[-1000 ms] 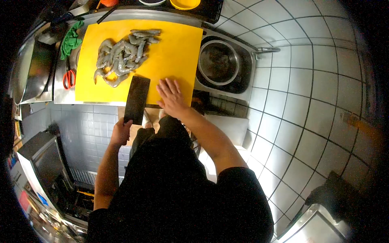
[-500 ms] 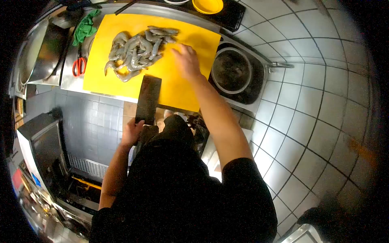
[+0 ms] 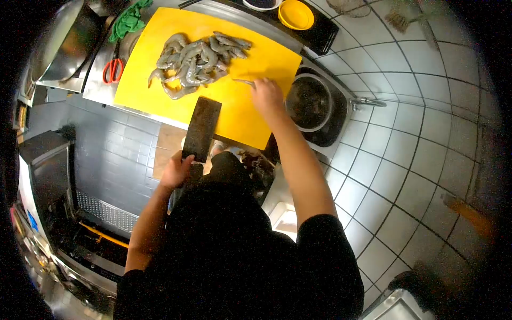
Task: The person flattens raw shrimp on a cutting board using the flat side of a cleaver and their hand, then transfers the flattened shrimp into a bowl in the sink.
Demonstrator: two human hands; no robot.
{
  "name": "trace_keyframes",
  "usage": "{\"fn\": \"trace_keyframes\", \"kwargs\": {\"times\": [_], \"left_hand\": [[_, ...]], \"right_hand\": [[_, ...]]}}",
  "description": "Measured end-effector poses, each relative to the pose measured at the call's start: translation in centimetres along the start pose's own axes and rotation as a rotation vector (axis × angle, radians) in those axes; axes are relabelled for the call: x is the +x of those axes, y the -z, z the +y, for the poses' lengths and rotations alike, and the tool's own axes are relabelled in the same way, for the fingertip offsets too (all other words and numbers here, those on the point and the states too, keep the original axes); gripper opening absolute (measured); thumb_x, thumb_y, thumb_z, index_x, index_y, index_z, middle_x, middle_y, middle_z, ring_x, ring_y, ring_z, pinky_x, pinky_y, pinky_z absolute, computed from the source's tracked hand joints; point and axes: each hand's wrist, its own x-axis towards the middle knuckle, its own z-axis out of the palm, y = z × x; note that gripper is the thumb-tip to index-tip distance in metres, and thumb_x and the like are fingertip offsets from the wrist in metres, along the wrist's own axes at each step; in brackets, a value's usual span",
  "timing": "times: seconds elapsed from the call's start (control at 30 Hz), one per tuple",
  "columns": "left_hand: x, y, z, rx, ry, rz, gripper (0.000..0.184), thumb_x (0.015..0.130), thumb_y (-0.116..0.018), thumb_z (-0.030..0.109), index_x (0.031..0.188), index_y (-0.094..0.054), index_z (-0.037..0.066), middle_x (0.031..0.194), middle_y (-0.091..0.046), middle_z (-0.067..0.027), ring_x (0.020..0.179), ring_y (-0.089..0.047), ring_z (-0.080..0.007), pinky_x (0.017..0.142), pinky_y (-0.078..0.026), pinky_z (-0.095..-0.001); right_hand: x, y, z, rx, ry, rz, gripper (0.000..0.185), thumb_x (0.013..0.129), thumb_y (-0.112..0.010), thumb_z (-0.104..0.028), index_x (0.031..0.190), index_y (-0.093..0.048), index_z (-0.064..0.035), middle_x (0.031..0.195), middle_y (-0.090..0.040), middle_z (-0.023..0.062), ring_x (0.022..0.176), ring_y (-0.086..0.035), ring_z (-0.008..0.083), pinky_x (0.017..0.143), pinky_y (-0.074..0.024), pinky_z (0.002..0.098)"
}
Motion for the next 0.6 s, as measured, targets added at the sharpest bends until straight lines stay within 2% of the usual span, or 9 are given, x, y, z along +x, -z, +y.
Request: {"fn": "trace_keyframes", "kwargs": {"times": [0.1,0.17,0.2,0.23,0.27,0.33,0.37,0.47,0.6], "left_hand": [[0.9,0.0,-2.0,-0.031,0.0,-0.02,0.039,0.1,-0.07,0.034,0.099,-0.061,-0.004,0.076,-0.068,-0.0208,0.062,-0.065,-0.0265,0.059,-0.051,-0.0434],[1.5,-0.1,-2.8,-0.043,-0.009,-0.028,0.04,0.1,-0.07,0.034,0.099,-0.061,-0.005,0.078,-0.069,-0.0224,0.063,-0.066,-0.029,0.061,-0.052,-0.0443],[1.6,0.1,-2.9,0.014,-0.021,-0.038,0.036,0.101,-0.069,0.032,0.105,-0.063,-0.004,0.081,-0.07,-0.0203,0.068,-0.066,-0.0261,0.064,-0.052,-0.0427],[1.6,0.4,-2.9,0.072,-0.034,-0.048,0.034,0.102,-0.068,0.029,0.11,-0.065,-0.004,0.085,-0.071,-0.0182,0.072,-0.066,-0.0233,0.067,-0.053,-0.0411],[1.8,0.6,-2.8,0.129,-0.049,-0.052,0.032,0.103,-0.067,0.026,0.116,-0.067,-0.003,0.088,-0.073,-0.016,0.077,-0.066,-0.0205,0.069,-0.053,-0.0395],[1.7,1.3,-2.0,0.096,-0.069,-0.041,0.038,0.101,-0.068,0.033,0.104,-0.063,-0.004,0.082,-0.07,-0.0218,0.075,-0.069,-0.029,0.069,-0.053,-0.0445],[1.5,1.4,-1.4,0.077,-0.076,-0.038,0.043,0.1,-0.069,0.037,0.098,-0.062,-0.005,0.079,-0.069,-0.0246,0.074,-0.07,-0.0332,0.068,-0.052,-0.047],[1.2,1.8,0.5,0.141,-0.014,-0.052,0.043,0.101,-0.068,0.038,0.099,-0.062,-0.004,0.08,-0.069,-0.0244,0.075,-0.07,-0.0329,0.069,-0.052,-0.0467],[1.9,1.5,-0.6,0.134,-0.071,-0.057,0.043,0.101,-0.068,0.038,0.099,-0.062,-0.004,0.081,-0.068,-0.0241,0.075,-0.069,-0.0334,0.07,-0.052,-0.0465]], "right_hand": [[-4.1,1.1,0.9,-0.08,-0.23,-0.037,0.025,0.095,-0.071,-0.023,0.114,-0.071,-0.0071,0.106,-0.072,0.0139,0.102,-0.068,0.0345,0.089,-0.0566,0.047],[-6.1,1.2,0.2,-0.072,-0.238,-0.042,0.033,0.095,-0.071,-0.024,0.124,-0.069,-0.0077,0.105,-0.071,0.0142,0.103,-0.068,0.0336,0.088,-0.057,0.0469],[-6.8,1.0,-0.3,-0.066,-0.247,-0.045,0.038,0.095,-0.071,-0.024,0.129,-0.067,-0.008,0.105,-0.071,0.0144,0.103,-0.068,0.0331,0.088,-0.0571,0.0468],[-7.1,-0.2,-0.7,-0.017,-0.217,-0.121,0.059,0.094,-0.073,-0.024,0.149,-0.055,-0.0121,0.108,-0.07,0.0158,0.103,-0.068,0.0325,0.088,-0.0568,0.0463],[-7.4,-1.0,-1.0,0.013,-0.192,-0.156,0.064,0.094,-0.074,-0.023,0.153,-0.05,-0.0134,0.11,-0.07,0.0164,0.104,-0.068,0.0329,0.089,-0.0566,0.0462],[-7.7,-0.8,-3.4,0.087,-0.129,-0.227,0.076,0.093,-0.075,-0.022,0.161,-0.041,-0.0161,0.113,-0.069,0.0178,0.104,-0.068,0.0338,0.09,-0.0561,0.0459],[-7.4,0.4,-4.1,0.104,-0.215,-0.35,0.077,0.097,-0.072,-0.02,0.164,-0.035,-0.0187,0.13,-0.066,0.0201,0.12,-0.065,0.037,0.097,-0.0556,0.0492],[-6.6,1.7,-4.4,0.142,-0.265,-0.471,0.08,0.095,-0.073,-0.018,0.165,-0.033,-0.0189,0.132,-0.065,0.0203,0.122,-0.064,0.0376,0.098,-0.0545,0.0505],[-6.3,-1.6,-2.7,0.07,-0.085,-0.399,0.071,0.092,-0.074,-0.015,0.156,-0.044,-0.0149,0.133,-0.065,0.0211,0.123,-0.063,0.0386,0.1,-0.053,0.0521]]}}
